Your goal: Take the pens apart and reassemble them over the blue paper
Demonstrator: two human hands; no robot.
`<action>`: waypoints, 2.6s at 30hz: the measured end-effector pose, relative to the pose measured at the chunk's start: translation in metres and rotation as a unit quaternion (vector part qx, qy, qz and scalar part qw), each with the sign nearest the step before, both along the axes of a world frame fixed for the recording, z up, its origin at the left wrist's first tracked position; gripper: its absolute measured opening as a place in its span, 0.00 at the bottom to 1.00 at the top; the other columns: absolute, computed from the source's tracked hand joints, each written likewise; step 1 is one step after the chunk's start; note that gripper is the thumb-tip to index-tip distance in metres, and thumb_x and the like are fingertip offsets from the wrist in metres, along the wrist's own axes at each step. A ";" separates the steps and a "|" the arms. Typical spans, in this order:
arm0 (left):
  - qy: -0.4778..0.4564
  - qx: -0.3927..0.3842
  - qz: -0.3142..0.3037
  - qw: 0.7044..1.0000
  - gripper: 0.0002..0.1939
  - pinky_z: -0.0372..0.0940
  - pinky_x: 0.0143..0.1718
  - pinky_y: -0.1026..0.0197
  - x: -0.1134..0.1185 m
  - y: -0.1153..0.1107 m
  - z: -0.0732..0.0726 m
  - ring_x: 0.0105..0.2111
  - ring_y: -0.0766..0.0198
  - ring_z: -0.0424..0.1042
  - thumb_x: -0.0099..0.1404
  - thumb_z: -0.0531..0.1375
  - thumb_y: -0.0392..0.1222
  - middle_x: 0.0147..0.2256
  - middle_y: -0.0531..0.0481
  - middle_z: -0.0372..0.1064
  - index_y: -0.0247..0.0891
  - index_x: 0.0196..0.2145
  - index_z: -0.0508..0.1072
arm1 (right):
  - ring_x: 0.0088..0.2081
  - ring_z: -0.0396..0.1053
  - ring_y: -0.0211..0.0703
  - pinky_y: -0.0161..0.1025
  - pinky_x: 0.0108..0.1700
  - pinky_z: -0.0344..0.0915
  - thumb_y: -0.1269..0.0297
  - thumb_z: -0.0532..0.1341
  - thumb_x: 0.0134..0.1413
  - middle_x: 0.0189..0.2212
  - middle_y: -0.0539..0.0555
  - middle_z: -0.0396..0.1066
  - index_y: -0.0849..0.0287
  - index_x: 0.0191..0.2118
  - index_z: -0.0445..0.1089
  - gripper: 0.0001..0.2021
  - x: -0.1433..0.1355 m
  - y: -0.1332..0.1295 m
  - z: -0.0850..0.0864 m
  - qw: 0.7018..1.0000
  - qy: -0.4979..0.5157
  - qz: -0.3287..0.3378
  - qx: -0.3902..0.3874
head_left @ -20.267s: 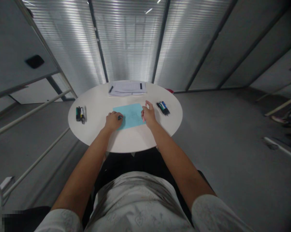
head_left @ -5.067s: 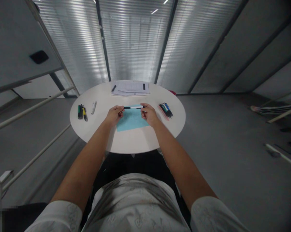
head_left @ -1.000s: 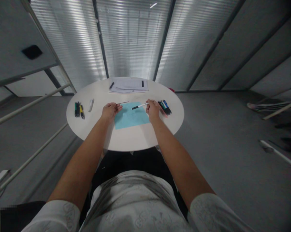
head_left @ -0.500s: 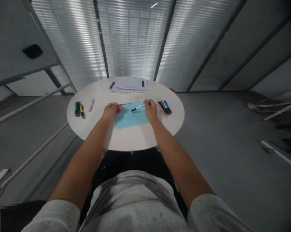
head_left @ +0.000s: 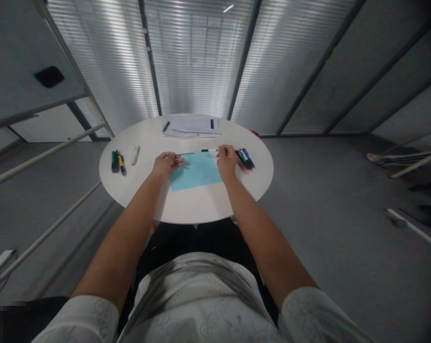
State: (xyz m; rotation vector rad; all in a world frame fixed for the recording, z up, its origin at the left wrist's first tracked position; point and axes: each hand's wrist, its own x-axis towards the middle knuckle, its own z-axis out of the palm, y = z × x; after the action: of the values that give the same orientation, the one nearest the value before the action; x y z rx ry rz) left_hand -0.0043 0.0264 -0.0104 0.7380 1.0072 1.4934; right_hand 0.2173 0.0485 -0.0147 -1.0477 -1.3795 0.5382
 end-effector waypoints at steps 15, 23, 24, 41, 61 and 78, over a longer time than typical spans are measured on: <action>0.068 0.023 -0.021 0.997 0.06 0.70 0.33 0.57 0.006 -0.003 -0.001 0.25 0.65 0.73 0.60 0.61 0.35 0.29 0.47 0.71 0.36 0.31 0.65 | 0.48 0.60 0.51 0.47 0.50 0.58 0.66 0.62 0.52 0.42 0.55 0.68 0.50 0.35 0.77 0.07 -0.013 -0.015 -0.006 0.917 -0.389 -0.040 -0.071; 0.113 0.042 -0.054 0.991 0.08 0.70 0.32 0.58 0.005 -0.001 -0.005 0.24 0.68 0.72 0.60 0.63 0.36 0.28 0.48 0.72 0.35 0.32 0.65 | 0.47 0.65 0.47 0.47 0.52 0.54 0.59 0.62 0.55 0.40 0.51 0.73 0.50 0.42 0.74 0.09 -0.016 -0.023 -0.001 0.930 -0.365 0.041 -0.028; 0.114 0.042 -0.055 0.991 0.08 0.70 0.32 0.58 0.005 -0.001 -0.006 0.24 0.68 0.73 0.60 0.63 0.36 0.28 0.48 0.72 0.35 0.32 0.65 | 0.45 0.66 0.46 0.46 0.52 0.54 0.59 0.61 0.55 0.38 0.50 0.74 0.51 0.40 0.74 0.08 -0.016 -0.023 -0.001 0.929 -0.365 0.049 -0.029; 0.094 0.017 0.030 0.995 0.06 0.68 0.25 0.60 0.002 0.006 -0.007 0.19 0.68 0.69 0.60 0.61 0.38 0.26 0.52 0.69 0.37 0.32 0.65 | 0.42 0.67 0.46 0.44 0.46 0.57 0.60 0.60 0.56 0.36 0.52 0.73 0.53 0.34 0.74 0.07 -0.015 -0.015 -0.005 0.920 -0.389 -0.029 -0.042; 0.396 0.146 -0.073 0.904 0.03 0.59 0.22 0.64 0.009 -0.001 -0.017 0.19 0.66 0.64 0.55 0.63 0.35 0.18 0.53 0.66 0.38 0.30 0.75 | 0.46 0.62 0.49 0.45 0.47 0.55 0.62 0.60 0.57 0.40 0.55 0.69 0.51 0.37 0.76 0.07 -0.019 -0.024 -0.003 0.883 -0.468 0.033 -0.021; 0.572 0.193 -0.084 0.793 0.12 0.65 0.46 0.58 0.016 -0.003 -0.017 0.39 0.57 0.72 0.53 0.61 0.31 0.38 0.48 0.75 0.44 0.32 0.80 | 0.41 0.64 0.43 0.40 0.46 0.60 0.69 0.59 0.54 0.36 0.53 0.68 0.52 0.41 0.75 0.11 -0.015 -0.019 -0.005 0.899 -0.432 0.064 -0.017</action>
State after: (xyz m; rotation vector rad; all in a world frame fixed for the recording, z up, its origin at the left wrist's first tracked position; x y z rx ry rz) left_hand 0.0118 0.0232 -0.0269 2.1192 1.4355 1.0070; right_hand 0.2019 0.0299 -0.0200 -1.2970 -2.2344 0.1708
